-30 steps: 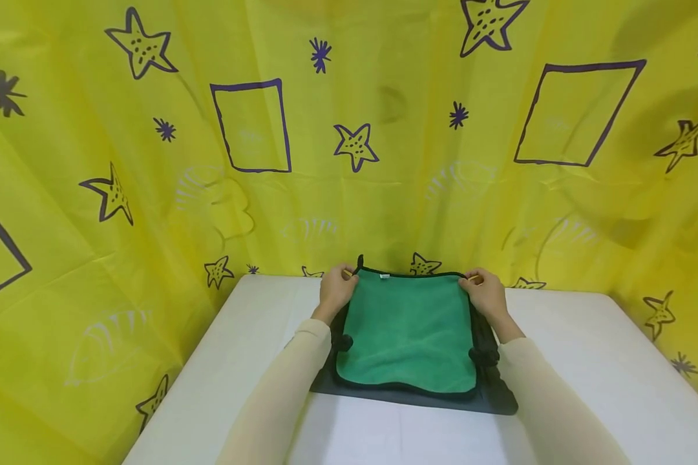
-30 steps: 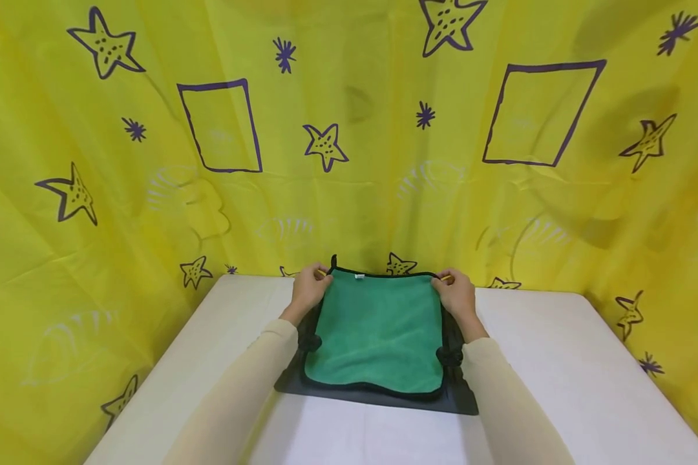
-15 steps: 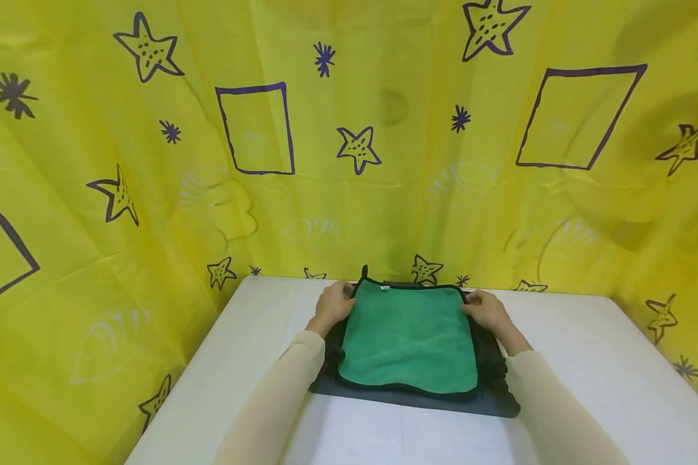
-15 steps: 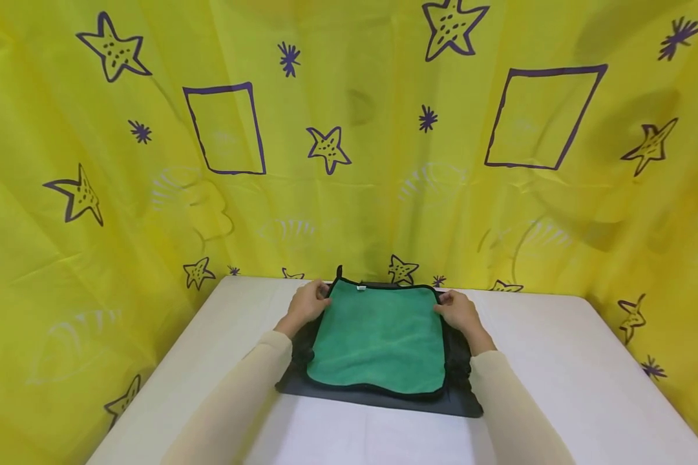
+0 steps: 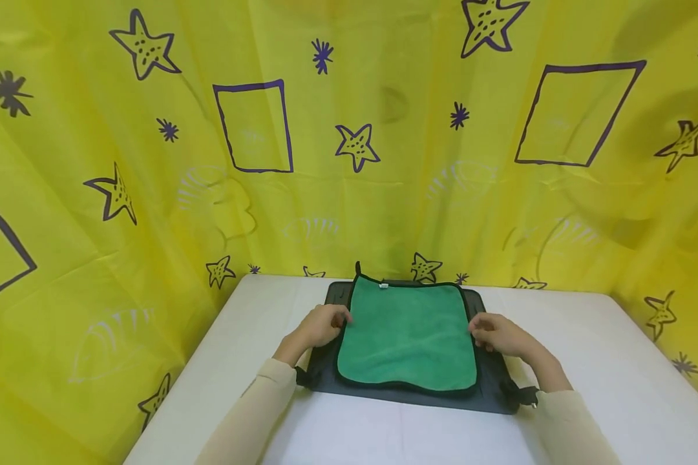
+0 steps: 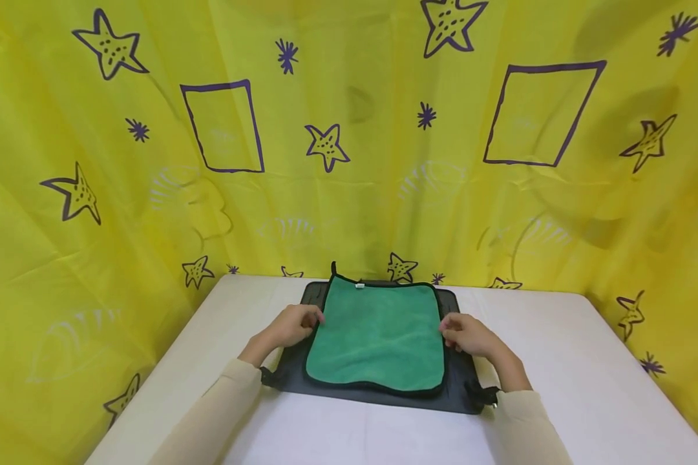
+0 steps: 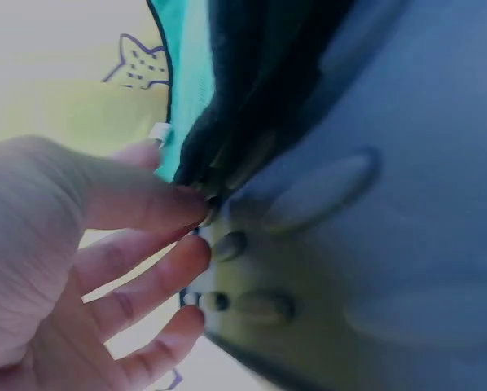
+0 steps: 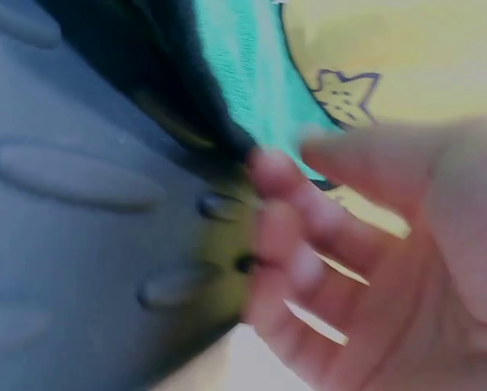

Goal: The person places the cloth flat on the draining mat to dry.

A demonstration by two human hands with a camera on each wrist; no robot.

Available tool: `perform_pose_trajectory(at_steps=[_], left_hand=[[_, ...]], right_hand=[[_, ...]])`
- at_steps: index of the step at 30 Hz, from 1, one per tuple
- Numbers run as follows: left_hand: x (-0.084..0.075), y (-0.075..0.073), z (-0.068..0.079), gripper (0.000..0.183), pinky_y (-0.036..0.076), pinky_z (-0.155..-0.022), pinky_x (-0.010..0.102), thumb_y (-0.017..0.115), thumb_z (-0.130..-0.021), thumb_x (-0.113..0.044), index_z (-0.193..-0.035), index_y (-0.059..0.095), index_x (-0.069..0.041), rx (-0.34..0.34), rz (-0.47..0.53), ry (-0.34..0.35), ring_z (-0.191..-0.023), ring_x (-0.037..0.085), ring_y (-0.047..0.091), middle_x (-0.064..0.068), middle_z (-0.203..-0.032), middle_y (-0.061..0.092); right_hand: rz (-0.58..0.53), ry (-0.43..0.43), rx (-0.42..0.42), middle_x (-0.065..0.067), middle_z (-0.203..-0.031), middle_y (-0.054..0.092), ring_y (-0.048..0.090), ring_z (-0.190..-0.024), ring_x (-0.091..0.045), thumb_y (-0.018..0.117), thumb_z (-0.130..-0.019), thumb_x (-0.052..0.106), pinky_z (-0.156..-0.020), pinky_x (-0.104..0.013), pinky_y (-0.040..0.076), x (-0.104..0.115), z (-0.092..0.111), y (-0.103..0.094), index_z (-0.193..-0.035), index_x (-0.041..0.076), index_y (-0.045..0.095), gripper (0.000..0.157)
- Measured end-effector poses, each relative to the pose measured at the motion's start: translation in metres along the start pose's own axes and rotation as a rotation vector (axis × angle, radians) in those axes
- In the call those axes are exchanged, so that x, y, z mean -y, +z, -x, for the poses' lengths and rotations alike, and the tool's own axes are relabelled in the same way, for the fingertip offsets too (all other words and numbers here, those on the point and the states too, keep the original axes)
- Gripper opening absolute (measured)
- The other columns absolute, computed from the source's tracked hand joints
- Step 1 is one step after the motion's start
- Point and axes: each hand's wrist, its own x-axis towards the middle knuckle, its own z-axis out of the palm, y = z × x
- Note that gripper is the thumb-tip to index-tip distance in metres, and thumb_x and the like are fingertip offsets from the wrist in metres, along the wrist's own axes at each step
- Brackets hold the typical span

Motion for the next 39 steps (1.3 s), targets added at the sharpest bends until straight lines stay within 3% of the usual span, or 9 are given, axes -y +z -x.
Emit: perform_pose_trajectory(at_steps=[3, 7, 11, 16, 20, 25, 29, 34, 39], left_hand=[[-0.001, -0.003, 0.012, 0.028, 0.052, -0.076, 0.034, 0.067, -0.087, 0.008, -0.098, 0.076, -0.016, 0.078, 0.011, 0.029, -0.084, 0.016, 0.058, 0.002, -0.092, 0.068], [-0.003, -0.006, 0.024, 0.024, 0.052, -0.072, 0.03, 0.072, -0.086, 0.005, -0.096, 0.077, -0.017, 0.164, 0.034, 0.053, -0.08, 0.014, 0.058, 0.001, -0.088, 0.069], [-0.005, -0.009, 0.034, 0.023, 0.05, -0.066, 0.024, 0.074, -0.087, 0.002, -0.097, 0.079, -0.018, 0.211, 0.06, 0.055, -0.075, 0.011, 0.057, -0.002, -0.087, 0.066], [-0.007, -0.009, 0.041, 0.021, 0.052, -0.065, 0.024, 0.077, -0.086, 0.001, -0.097, 0.081, -0.017, 0.251, 0.15, 0.055, -0.074, 0.011, 0.061, -0.003, -0.09, 0.068], [-0.007, -0.007, 0.042, 0.02, 0.053, -0.064, 0.023, 0.077, -0.086, 0.001, -0.096, 0.081, -0.017, 0.269, 0.193, 0.059, -0.071, 0.01, 0.063, -0.002, -0.087, 0.071], [-0.006, -0.007, 0.042, 0.018, 0.054, -0.066, 0.024, 0.077, -0.088, -0.001, -0.096, 0.081, -0.017, 0.252, 0.218, 0.083, -0.072, 0.009, 0.064, 0.002, -0.091, 0.073], [-0.007, -0.012, 0.043, 0.017, 0.055, -0.07, 0.024, 0.076, -0.09, -0.003, -0.098, 0.08, -0.017, 0.221, 0.239, 0.081, -0.078, 0.008, 0.066, 0.0, -0.096, 0.07], [-0.01, -0.019, 0.046, 0.015, 0.055, -0.074, 0.023, 0.077, -0.09, -0.008, -0.1, 0.08, -0.018, 0.186, 0.247, 0.084, -0.083, 0.007, 0.065, -0.003, -0.095, 0.066], [-0.01, -0.023, 0.047, 0.012, 0.055, -0.075, 0.024, 0.078, -0.09, -0.01, -0.099, 0.08, -0.018, 0.186, 0.255, 0.074, -0.086, 0.01, 0.066, -0.002, -0.095, 0.066]], right_hand=[[-0.033, -0.071, 0.144, -0.007, -0.085, 0.059, 0.052, -0.071, -0.014, 0.052, -0.1, 0.002, -0.062, -0.028, 0.046, 0.001, 0.012, -0.001, -0.112, -0.005, 0.061, 0.016], [-0.068, -0.126, 0.272, -0.006, -0.085, 0.056, 0.049, -0.071, -0.009, 0.056, -0.095, -0.003, -0.061, -0.025, 0.042, 0.001, 0.024, 0.003, -0.116, -0.005, 0.061, 0.022], [-0.028, -0.139, 0.316, -0.006, -0.089, 0.053, 0.045, -0.071, -0.008, 0.066, -0.087, -0.005, -0.06, -0.023, 0.038, 0.003, 0.032, 0.009, -0.117, 0.0, 0.063, 0.031], [0.069, -0.079, 0.33, -0.007, -0.093, 0.048, 0.042, -0.073, -0.012, 0.08, -0.079, -0.001, -0.062, -0.024, 0.037, 0.011, 0.04, 0.011, -0.117, 0.008, 0.061, 0.044], [0.114, -0.088, 0.302, -0.006, -0.092, 0.047, 0.042, -0.08, -0.015, 0.084, -0.08, 0.01, -0.064, -0.026, 0.037, 0.018, 0.042, 0.012, -0.111, 0.012, 0.062, 0.038], [0.119, -0.229, 0.161, -0.001, -0.091, 0.053, 0.047, -0.082, -0.006, 0.074, -0.093, 0.018, -0.067, -0.024, 0.044, 0.021, 0.038, 0.011, -0.101, 0.016, 0.069, 0.01], [0.133, -0.3, 0.065, 0.002, -0.102, 0.063, 0.053, -0.094, -0.001, 0.07, -0.097, 0.019, -0.079, -0.026, 0.051, 0.022, 0.038, 0.005, -0.102, 0.019, 0.07, 0.005], [0.168, -0.284, 0.052, 0.006, -0.108, 0.07, 0.057, -0.104, 0.001, 0.069, -0.098, 0.024, -0.09, -0.038, 0.052, 0.026, 0.04, -0.003, -0.106, 0.021, 0.07, 0.008], [0.121, -0.241, 0.083, 0.004, -0.103, 0.069, 0.059, -0.096, -0.001, 0.067, -0.099, 0.021, -0.084, -0.029, 0.051, 0.026, 0.041, -0.009, -0.106, 0.016, 0.068, 0.009]])
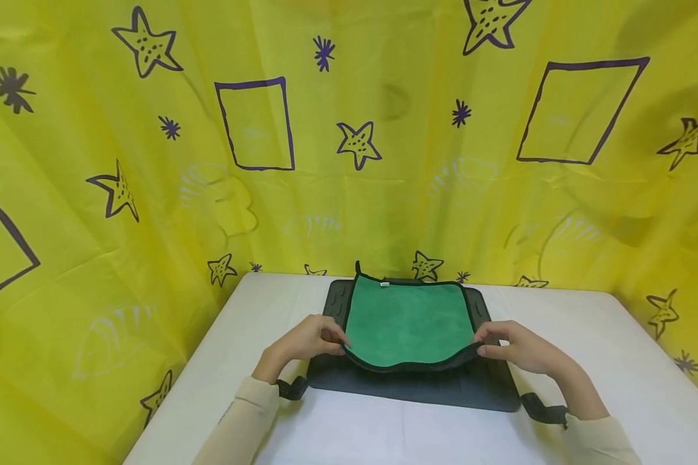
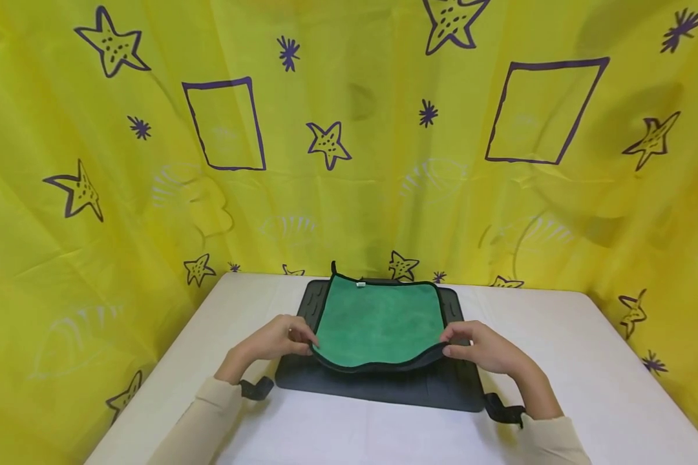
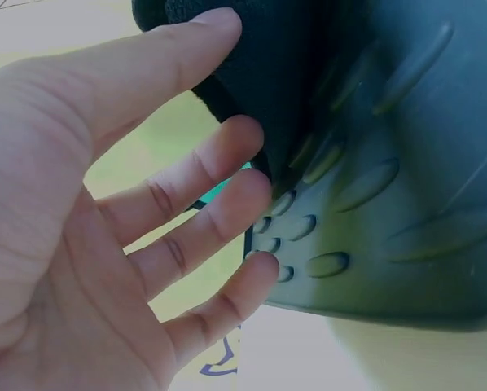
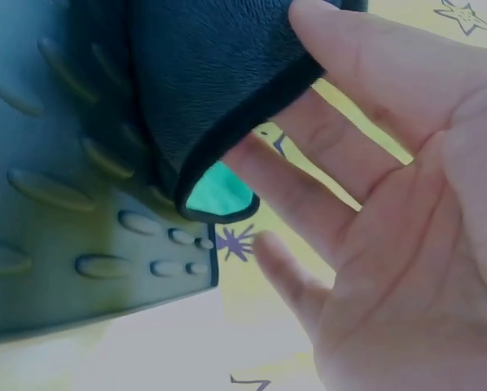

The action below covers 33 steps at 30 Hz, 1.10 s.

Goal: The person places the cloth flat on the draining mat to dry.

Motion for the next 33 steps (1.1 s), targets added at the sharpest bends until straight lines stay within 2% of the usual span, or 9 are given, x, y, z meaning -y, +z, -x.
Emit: perform_pose_trajectory(at_steps=[6, 15, 24, 29, 33], left_hand=[[0.001, 0.001, 0.0, 0.01, 0.056, -0.076, 0.025, 0.079, -0.088, -0.011, -0.097, 0.081, -0.015, 0.06, 0.017, -0.053, -0.084, 0.011, 0.068, -0.001, -0.096, 0.072], [0.002, 0.003, 0.001, 0.01, 0.055, -0.073, 0.026, 0.081, -0.087, -0.011, -0.093, 0.08, -0.018, 0.115, -0.013, -0.098, -0.077, 0.009, 0.066, -0.007, -0.086, 0.074], [-0.001, 0.005, 0.002, 0.009, 0.051, -0.068, 0.026, 0.081, -0.086, -0.009, -0.091, 0.08, -0.017, 0.143, -0.048, -0.087, -0.073, 0.01, 0.06, -0.006, -0.081, 0.072], [-0.003, 0.004, 0.002, 0.022, 0.05, -0.068, 0.027, 0.065, -0.093, 0.001, -0.095, 0.08, -0.016, 0.161, -0.068, -0.093, -0.077, 0.013, 0.06, -0.002, -0.088, 0.073], [-0.003, 0.006, -0.001, 0.025, 0.05, -0.071, 0.027, 0.055, -0.101, -0.003, -0.101, 0.078, -0.014, 0.122, -0.055, -0.074, -0.081, 0.013, 0.06, 0.0, -0.095, 0.073]], right_hand=[[-0.093, 0.025, 0.082, 0.001, -0.096, 0.066, 0.057, -0.088, -0.002, 0.067, -0.098, 0.016, -0.076, -0.023, 0.049, -0.006, 0.0, 0.0, -0.104, 0.008, 0.066, 0.01], [-0.091, 0.028, 0.159, 0.002, -0.093, 0.063, 0.051, -0.082, -0.003, 0.067, -0.097, 0.013, -0.069, -0.024, 0.045, -0.008, 0.002, 0.003, -0.101, 0.006, 0.067, 0.008], [-0.137, 0.035, 0.246, -0.001, -0.096, 0.066, 0.059, -0.087, -0.005, 0.065, -0.097, 0.009, -0.075, -0.023, 0.05, -0.013, 0.004, 0.002, -0.102, 0.004, 0.068, 0.007], [-0.153, 0.017, 0.261, -0.005, -0.104, 0.069, 0.061, -0.091, -0.004, 0.061, -0.097, 0.003, -0.077, -0.022, 0.052, -0.016, 0.005, 0.0, -0.107, 0.004, 0.068, 0.013], [-0.164, -0.003, 0.2, -0.01, -0.102, 0.068, 0.06, -0.089, -0.01, 0.052, -0.101, 0.001, -0.075, -0.025, 0.053, -0.016, 0.006, -0.002, -0.108, 0.0, 0.066, 0.016]])
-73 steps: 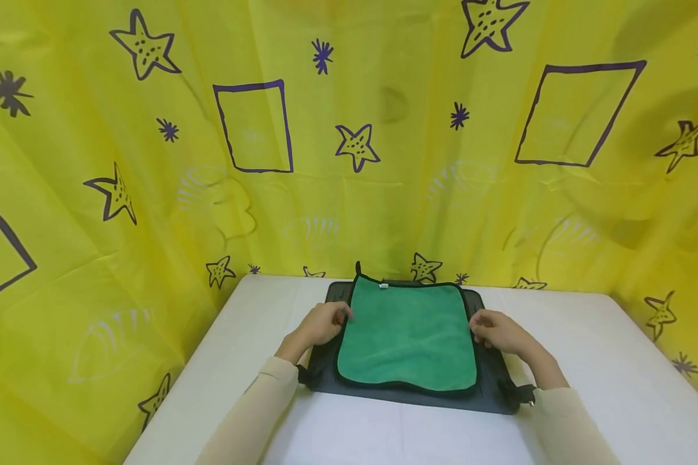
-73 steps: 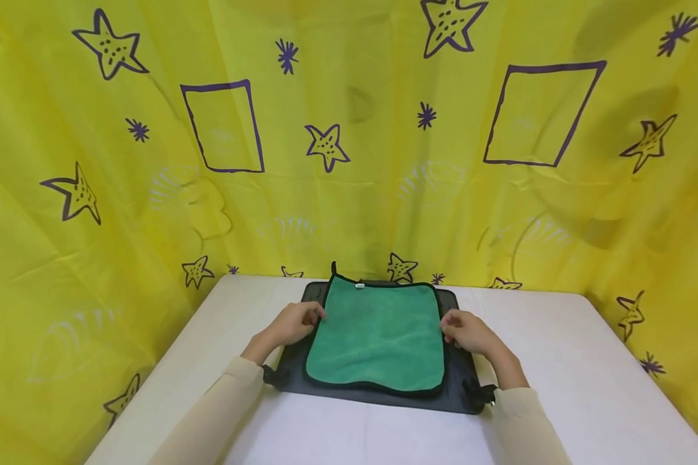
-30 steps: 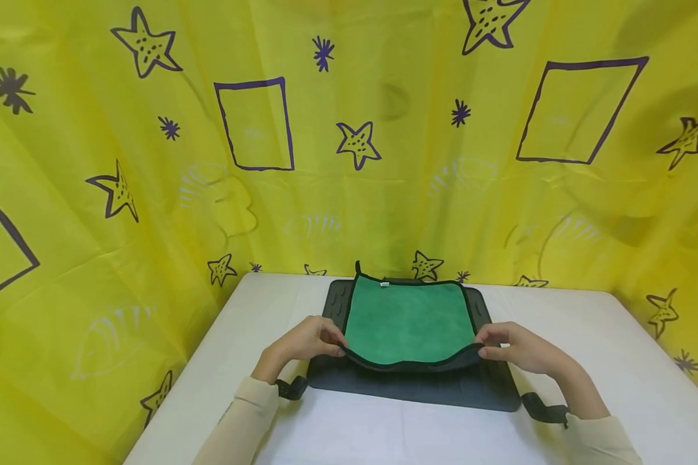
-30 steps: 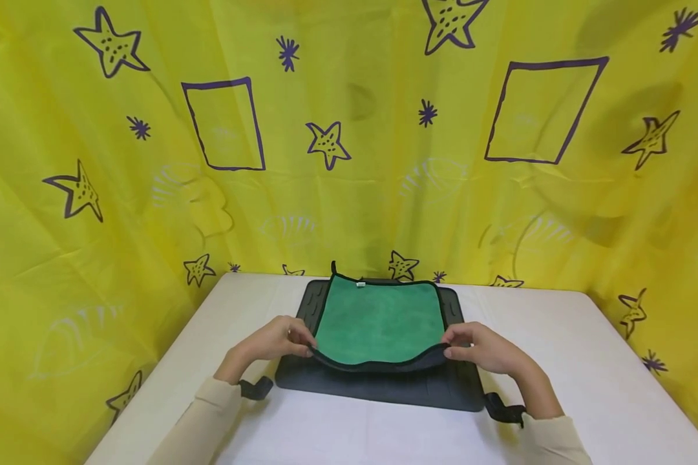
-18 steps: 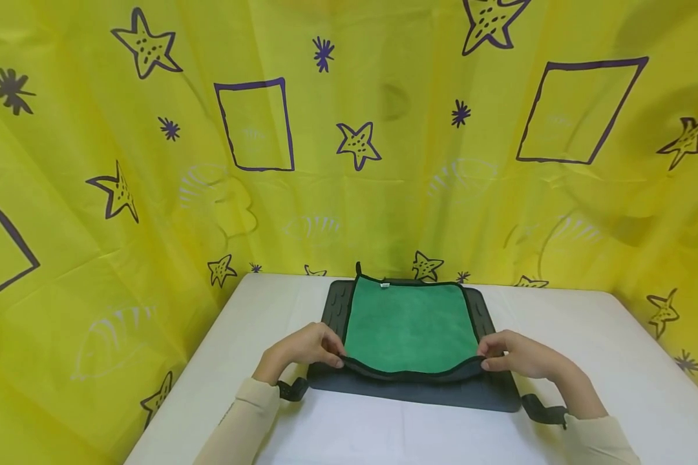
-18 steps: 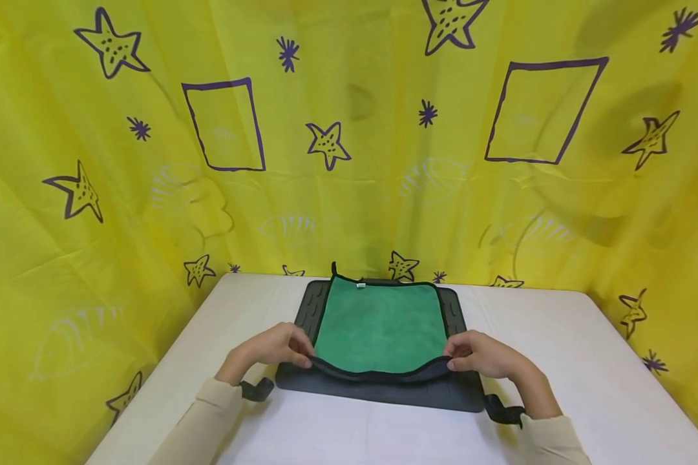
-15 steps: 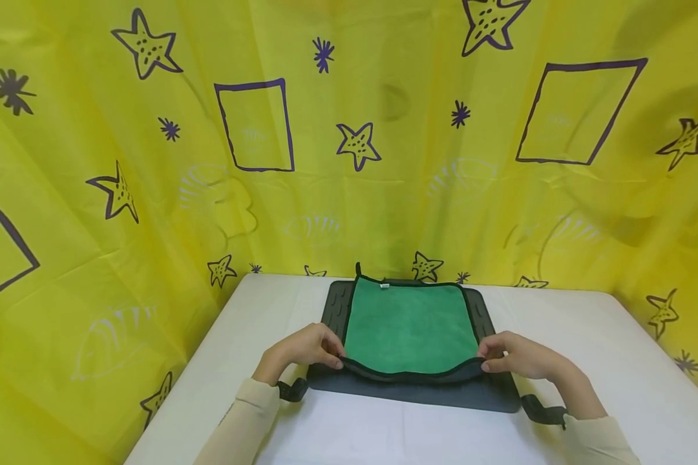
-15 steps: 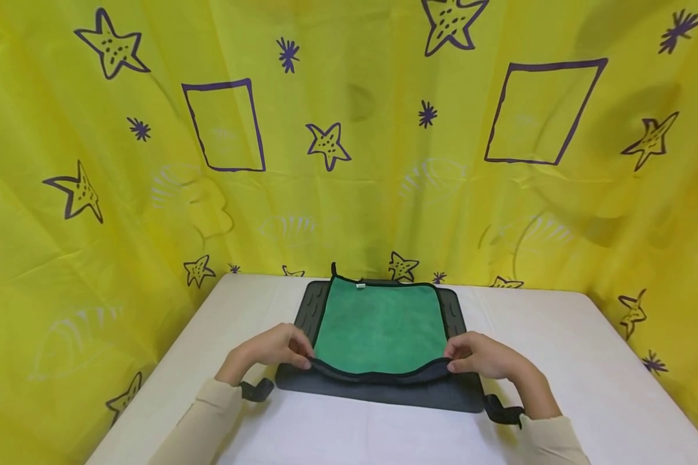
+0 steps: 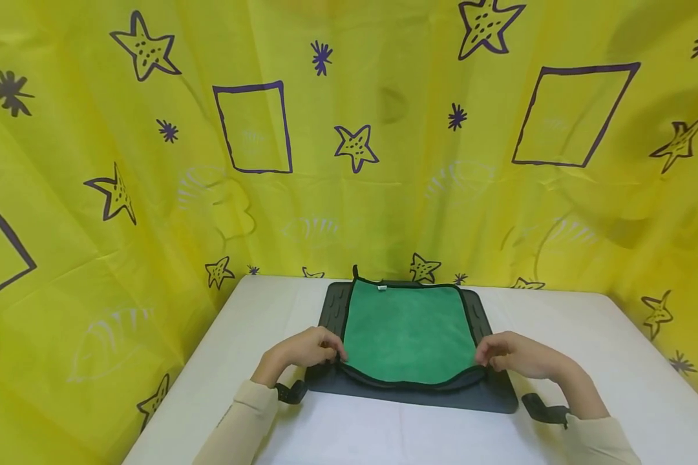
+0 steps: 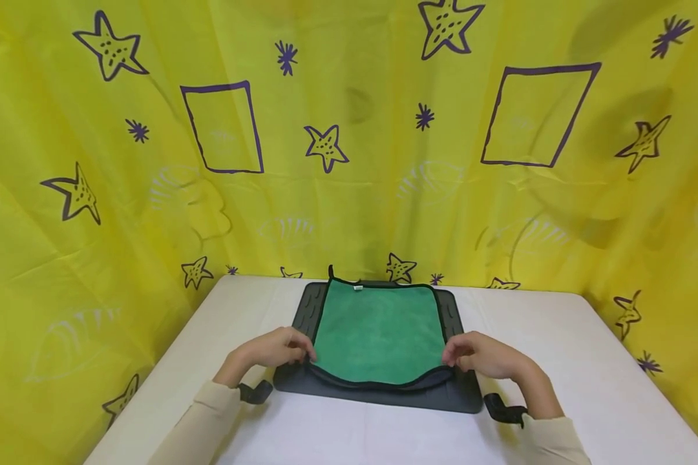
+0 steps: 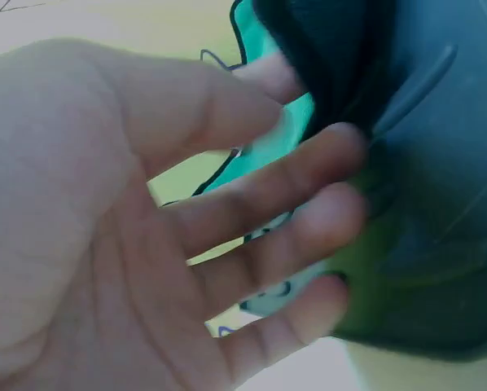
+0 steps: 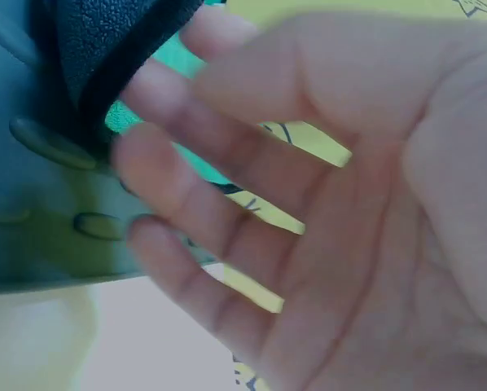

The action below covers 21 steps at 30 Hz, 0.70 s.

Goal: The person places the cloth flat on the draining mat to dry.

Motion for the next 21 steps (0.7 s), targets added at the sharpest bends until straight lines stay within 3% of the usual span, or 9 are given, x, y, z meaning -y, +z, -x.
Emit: perform_pose_trajectory(at_steps=[5, 9, 13, 21], left_hand=[[0.0, 0.008, -0.007, 0.017, 0.047, -0.065, 0.025, 0.063, -0.102, -0.02, -0.107, 0.077, -0.012, -0.149, -0.03, 0.026, -0.072, 0.008, 0.055, -0.003, -0.083, 0.07], [0.0, 0.017, -0.012, 0.018, 0.042, -0.057, 0.024, 0.071, -0.097, -0.022, -0.111, 0.075, -0.011, -0.261, -0.071, -0.018, -0.063, 0.008, 0.05, -0.005, -0.072, 0.061], [-0.001, 0.024, -0.016, 0.024, 0.04, -0.054, 0.023, 0.077, -0.091, -0.019, -0.113, 0.073, -0.01, -0.331, -0.098, -0.061, -0.061, 0.009, 0.05, -0.005, -0.07, 0.059], [-0.003, 0.029, -0.017, 0.02, 0.041, -0.053, 0.023, 0.08, -0.087, -0.011, -0.106, 0.075, -0.009, -0.378, -0.117, -0.081, -0.061, 0.009, 0.052, -0.003, -0.069, 0.06]], right_hand=[[0.081, 0.033, -0.176, -0.009, -0.101, 0.069, 0.06, -0.087, -0.01, 0.057, -0.105, 0.015, -0.075, -0.025, 0.053, -0.001, -0.008, 0.006, -0.11, 0.002, 0.067, 0.018], [0.171, 0.104, -0.265, -0.003, -0.09, 0.062, 0.053, -0.079, -0.006, 0.066, -0.1, 0.021, -0.067, -0.024, 0.046, -0.007, -0.016, 0.016, -0.114, 0.004, 0.067, 0.022], [0.204, 0.141, -0.274, 0.001, -0.078, 0.051, 0.044, -0.067, -0.006, 0.072, -0.094, 0.017, -0.059, -0.024, 0.037, -0.014, -0.019, 0.022, -0.118, 0.001, 0.066, 0.029], [0.209, 0.127, -0.266, 0.002, -0.076, 0.052, 0.044, -0.064, -0.004, 0.074, -0.091, 0.012, -0.057, -0.022, 0.037, -0.02, -0.019, 0.025, -0.119, 0.0, 0.065, 0.032]])
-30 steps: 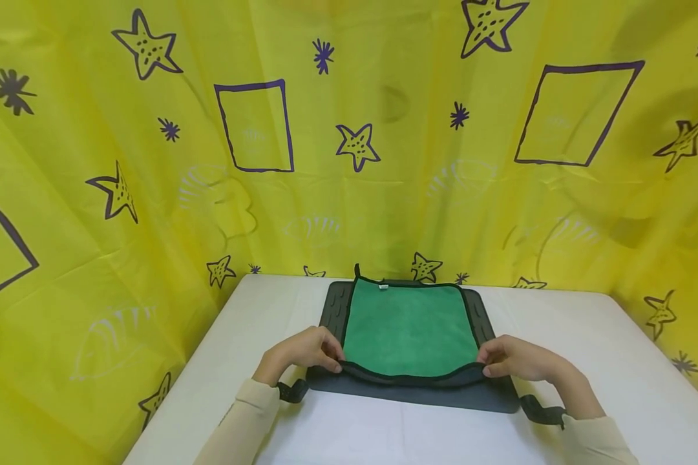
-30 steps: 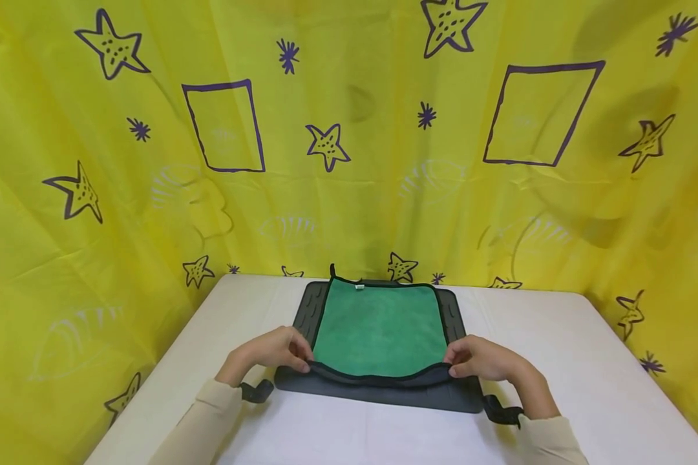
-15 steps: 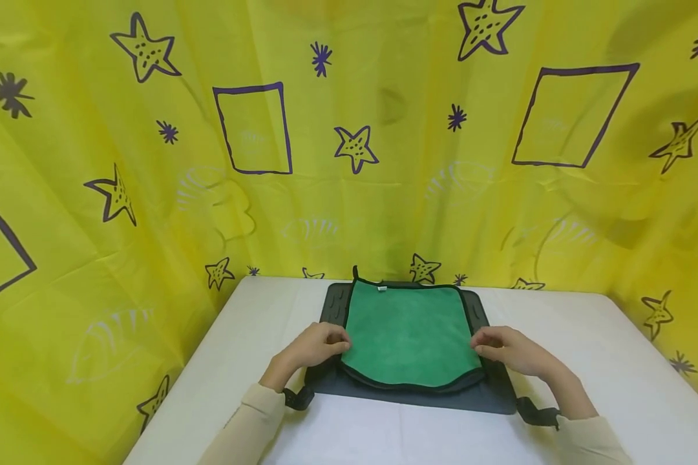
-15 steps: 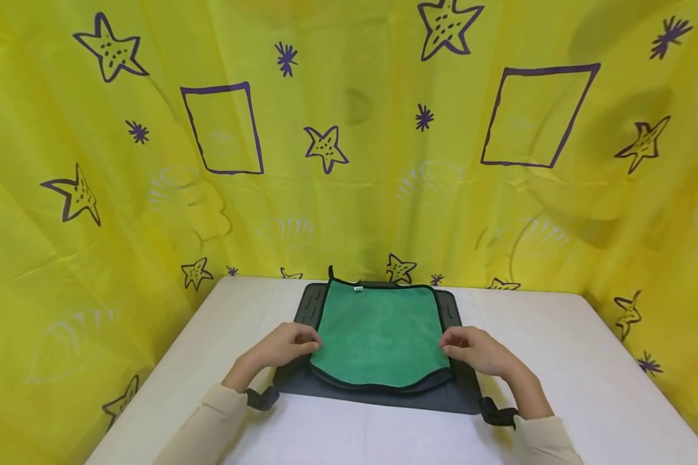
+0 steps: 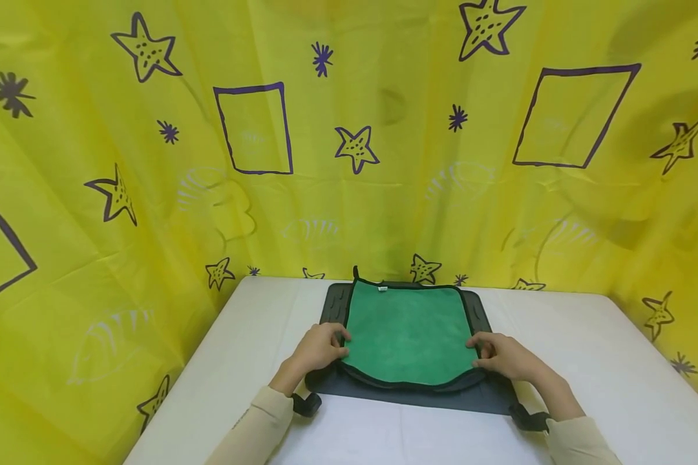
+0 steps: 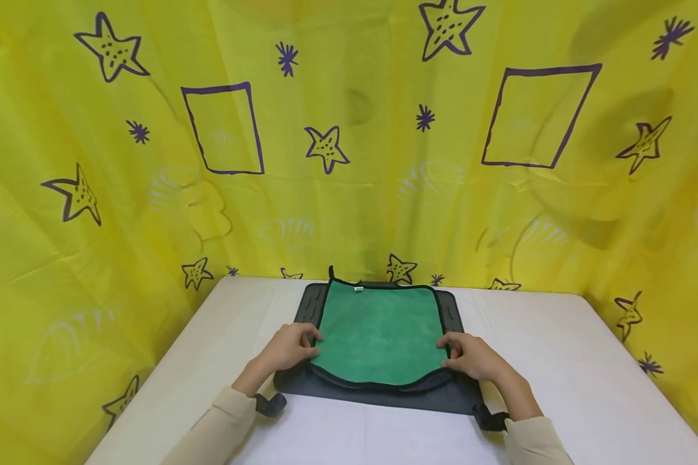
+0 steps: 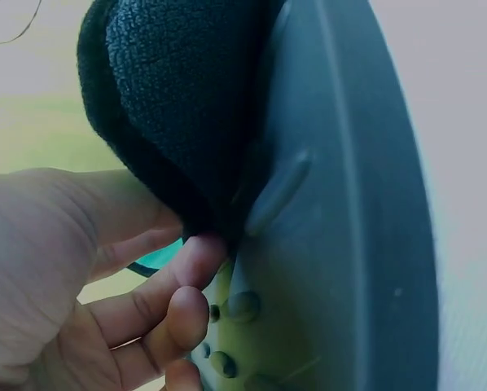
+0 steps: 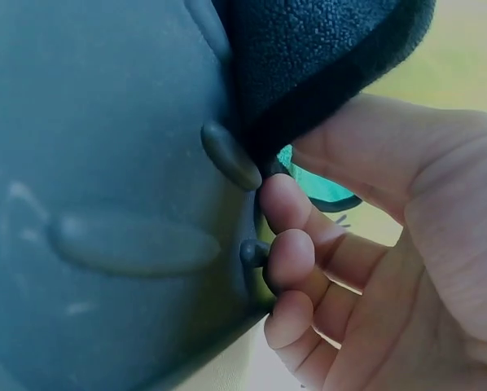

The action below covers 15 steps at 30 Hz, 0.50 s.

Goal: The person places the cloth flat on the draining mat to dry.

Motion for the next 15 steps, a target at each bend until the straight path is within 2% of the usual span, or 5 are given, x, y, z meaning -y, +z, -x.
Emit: perform_pose_trajectory(at_steps=[10, 15], left_hand=[[0.01, -0.004, 0.001, 0.016, 0.04, -0.053, 0.024, 0.076, -0.089, -0.01, -0.105, 0.075, -0.01, 0.06, 0.02, -0.015, -0.059, 0.009, 0.05, -0.003, -0.067, 0.058], [0.011, -0.013, 0.002, 0.016, 0.041, -0.052, 0.026, 0.072, -0.093, -0.013, -0.108, 0.075, -0.009, 0.04, 0.014, -0.027, -0.058, 0.011, 0.05, -0.003, -0.069, 0.06]], right_hand=[[-0.02, 0.005, 0.037, 0.001, -0.076, 0.053, 0.045, -0.064, -0.005, 0.072, -0.093, 0.012, -0.057, -0.023, 0.038, 0.0, -0.001, -0.001, -0.124, -0.001, 0.063, 0.035], [0.007, 0.028, 0.001, 0.0, -0.081, 0.057, 0.048, -0.07, -0.008, 0.069, -0.096, 0.018, -0.06, -0.025, 0.04, -0.001, 0.001, -0.004, -0.124, 0.003, 0.065, 0.031]])
